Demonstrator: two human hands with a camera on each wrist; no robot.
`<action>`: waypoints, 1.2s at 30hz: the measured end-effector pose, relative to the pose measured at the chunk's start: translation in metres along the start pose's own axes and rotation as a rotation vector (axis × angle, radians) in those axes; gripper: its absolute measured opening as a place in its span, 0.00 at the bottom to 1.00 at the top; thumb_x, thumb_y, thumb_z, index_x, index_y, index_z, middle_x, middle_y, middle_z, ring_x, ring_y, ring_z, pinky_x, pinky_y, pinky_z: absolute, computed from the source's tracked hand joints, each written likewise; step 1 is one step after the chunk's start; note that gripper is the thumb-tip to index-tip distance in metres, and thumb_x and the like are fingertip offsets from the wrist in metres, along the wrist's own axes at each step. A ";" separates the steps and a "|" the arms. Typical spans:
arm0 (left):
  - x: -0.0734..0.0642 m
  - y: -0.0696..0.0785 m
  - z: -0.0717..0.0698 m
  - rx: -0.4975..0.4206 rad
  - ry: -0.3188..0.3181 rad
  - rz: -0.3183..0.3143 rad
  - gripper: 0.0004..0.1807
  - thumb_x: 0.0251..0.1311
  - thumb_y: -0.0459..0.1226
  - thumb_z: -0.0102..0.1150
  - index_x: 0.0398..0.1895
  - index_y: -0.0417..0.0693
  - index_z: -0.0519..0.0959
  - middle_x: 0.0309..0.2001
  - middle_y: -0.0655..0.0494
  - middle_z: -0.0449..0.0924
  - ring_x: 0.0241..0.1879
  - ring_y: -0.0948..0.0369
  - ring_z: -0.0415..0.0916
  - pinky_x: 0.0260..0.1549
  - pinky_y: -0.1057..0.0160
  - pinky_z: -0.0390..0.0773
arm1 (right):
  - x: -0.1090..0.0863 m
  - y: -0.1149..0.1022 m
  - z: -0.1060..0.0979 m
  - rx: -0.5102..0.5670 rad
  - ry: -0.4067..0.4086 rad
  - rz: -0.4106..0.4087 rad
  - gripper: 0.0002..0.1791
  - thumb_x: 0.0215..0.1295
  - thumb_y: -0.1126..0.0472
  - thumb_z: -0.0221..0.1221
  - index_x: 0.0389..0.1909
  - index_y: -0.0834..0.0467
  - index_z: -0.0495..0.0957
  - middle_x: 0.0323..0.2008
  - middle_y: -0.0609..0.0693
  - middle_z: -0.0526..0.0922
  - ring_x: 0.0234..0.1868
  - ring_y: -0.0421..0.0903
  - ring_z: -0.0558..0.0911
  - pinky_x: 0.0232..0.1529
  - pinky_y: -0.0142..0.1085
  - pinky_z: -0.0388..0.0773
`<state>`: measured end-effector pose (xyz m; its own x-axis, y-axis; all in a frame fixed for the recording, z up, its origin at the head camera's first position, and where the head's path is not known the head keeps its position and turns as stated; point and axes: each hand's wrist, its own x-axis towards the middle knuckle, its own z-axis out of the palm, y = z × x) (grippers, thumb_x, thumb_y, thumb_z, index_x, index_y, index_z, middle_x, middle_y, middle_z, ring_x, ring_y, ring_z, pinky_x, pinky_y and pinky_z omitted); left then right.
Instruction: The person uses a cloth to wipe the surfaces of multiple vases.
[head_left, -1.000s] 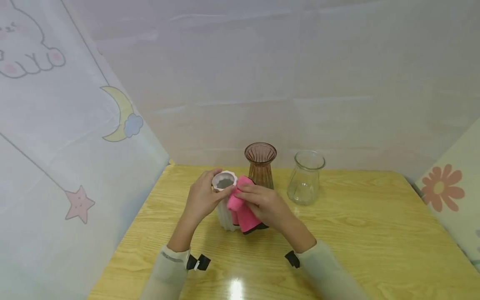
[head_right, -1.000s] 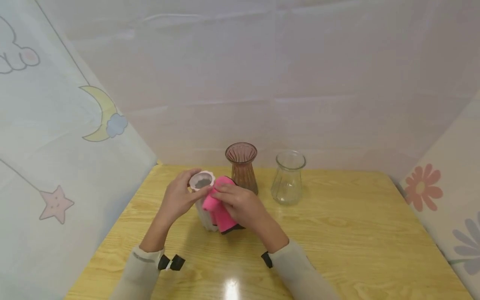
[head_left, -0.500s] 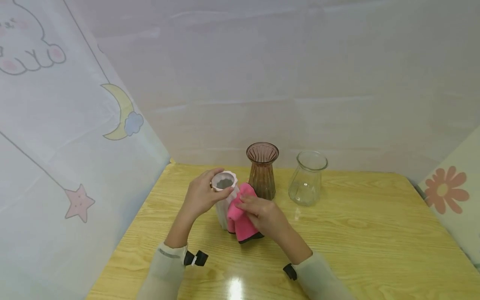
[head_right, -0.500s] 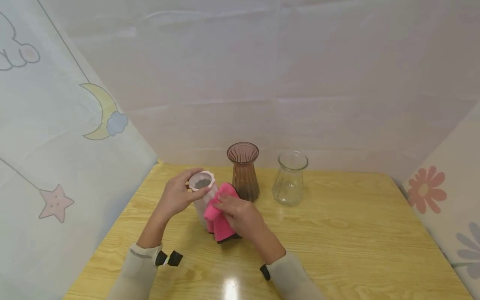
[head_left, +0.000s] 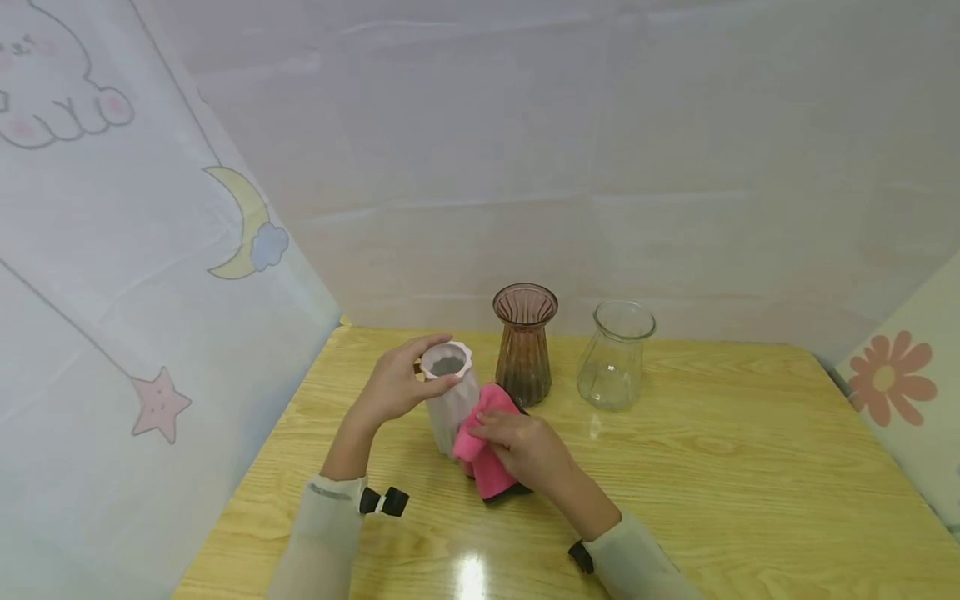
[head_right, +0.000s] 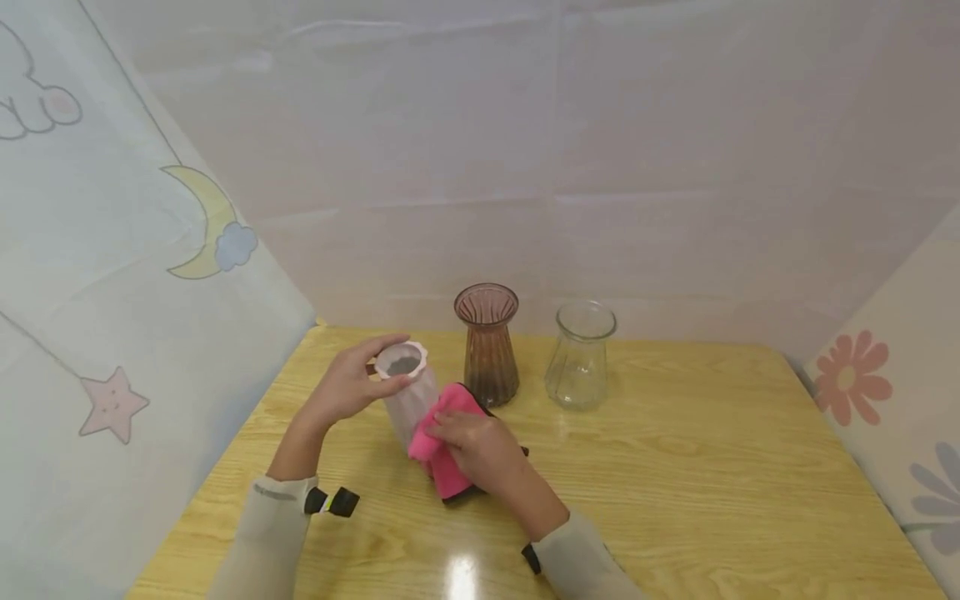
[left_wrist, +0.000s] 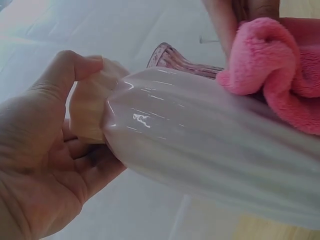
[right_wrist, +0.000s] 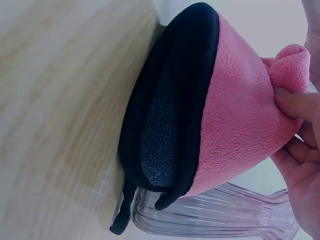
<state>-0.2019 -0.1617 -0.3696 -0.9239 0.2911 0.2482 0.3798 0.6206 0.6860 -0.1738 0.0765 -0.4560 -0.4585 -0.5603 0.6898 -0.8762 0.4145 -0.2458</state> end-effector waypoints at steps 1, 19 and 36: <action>0.000 -0.001 0.000 -0.013 -0.007 0.004 0.33 0.59 0.46 0.72 0.68 0.52 0.75 0.56 0.51 0.81 0.44 0.57 0.78 0.42 0.56 0.82 | 0.000 -0.001 0.000 0.001 -0.010 0.002 0.12 0.58 0.68 0.71 0.44 0.57 0.90 0.45 0.54 0.89 0.47 0.45 0.88 0.48 0.37 0.84; -0.012 0.026 0.023 0.073 0.237 -0.111 0.42 0.59 0.57 0.69 0.70 0.45 0.70 0.64 0.47 0.74 0.56 0.49 0.74 0.52 0.46 0.77 | 0.018 -0.002 -0.034 -0.025 0.041 -0.085 0.17 0.53 0.70 0.73 0.46 0.59 0.89 0.46 0.54 0.89 0.49 0.47 0.88 0.50 0.39 0.84; -0.008 0.044 0.015 0.248 0.175 -0.159 0.37 0.58 0.54 0.70 0.64 0.40 0.77 0.60 0.43 0.80 0.60 0.45 0.77 0.57 0.43 0.75 | 0.041 0.004 -0.032 -0.017 0.051 -0.064 0.16 0.56 0.69 0.72 0.47 0.60 0.88 0.50 0.55 0.87 0.54 0.48 0.86 0.52 0.40 0.82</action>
<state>-0.1772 -0.1255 -0.3515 -0.9582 0.0608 0.2795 0.2102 0.8124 0.5439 -0.1910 0.0779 -0.4074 -0.3930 -0.5490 0.7376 -0.9007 0.3915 -0.1885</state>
